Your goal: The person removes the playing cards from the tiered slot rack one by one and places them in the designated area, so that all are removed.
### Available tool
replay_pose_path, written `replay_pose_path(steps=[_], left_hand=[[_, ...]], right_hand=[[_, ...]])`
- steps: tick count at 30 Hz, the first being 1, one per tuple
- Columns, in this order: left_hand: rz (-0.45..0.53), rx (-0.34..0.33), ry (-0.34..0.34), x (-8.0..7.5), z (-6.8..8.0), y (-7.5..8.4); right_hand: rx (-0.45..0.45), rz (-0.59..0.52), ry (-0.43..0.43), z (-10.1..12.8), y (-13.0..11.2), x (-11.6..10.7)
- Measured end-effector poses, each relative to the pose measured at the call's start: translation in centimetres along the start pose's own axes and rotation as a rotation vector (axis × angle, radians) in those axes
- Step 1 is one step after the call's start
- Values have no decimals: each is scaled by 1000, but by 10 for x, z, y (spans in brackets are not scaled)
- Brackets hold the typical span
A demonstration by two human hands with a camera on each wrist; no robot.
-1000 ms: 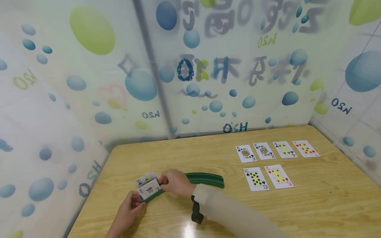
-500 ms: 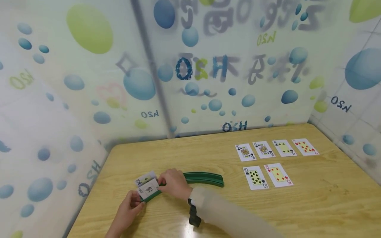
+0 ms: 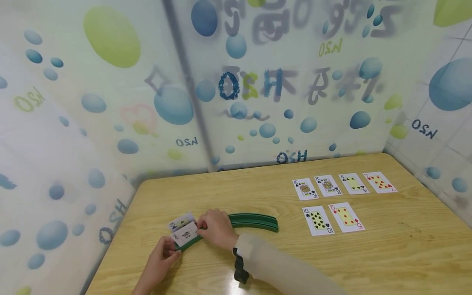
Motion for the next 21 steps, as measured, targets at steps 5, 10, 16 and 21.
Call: replay_pose_path(steps=[5, 10, 16, 21], left_hand=[[-2, 1, 0, 0, 0, -1], [-6, -1, 2, 0, -1, -2], [-16, -2, -10, 0, -3, -3], [-13, -4, -7, 0, -3, -4]], right_hand=[[-27, -71, -25, 0, 4, 0], [-47, -174, -62, -2, 9, -2], [-54, -293, -98, -1, 14, -5], [-57, -363, -105, 2, 16, -9]])
Point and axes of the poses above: each hand's wrist, its own z-axis away from the middle knuckle, its own x-axis out of the palm, y = z × x, the point moved 6 cm from there along -z, towards the middle knuckle, and after that the axes turned 9 degrees about -y, right-handed, at the moved point
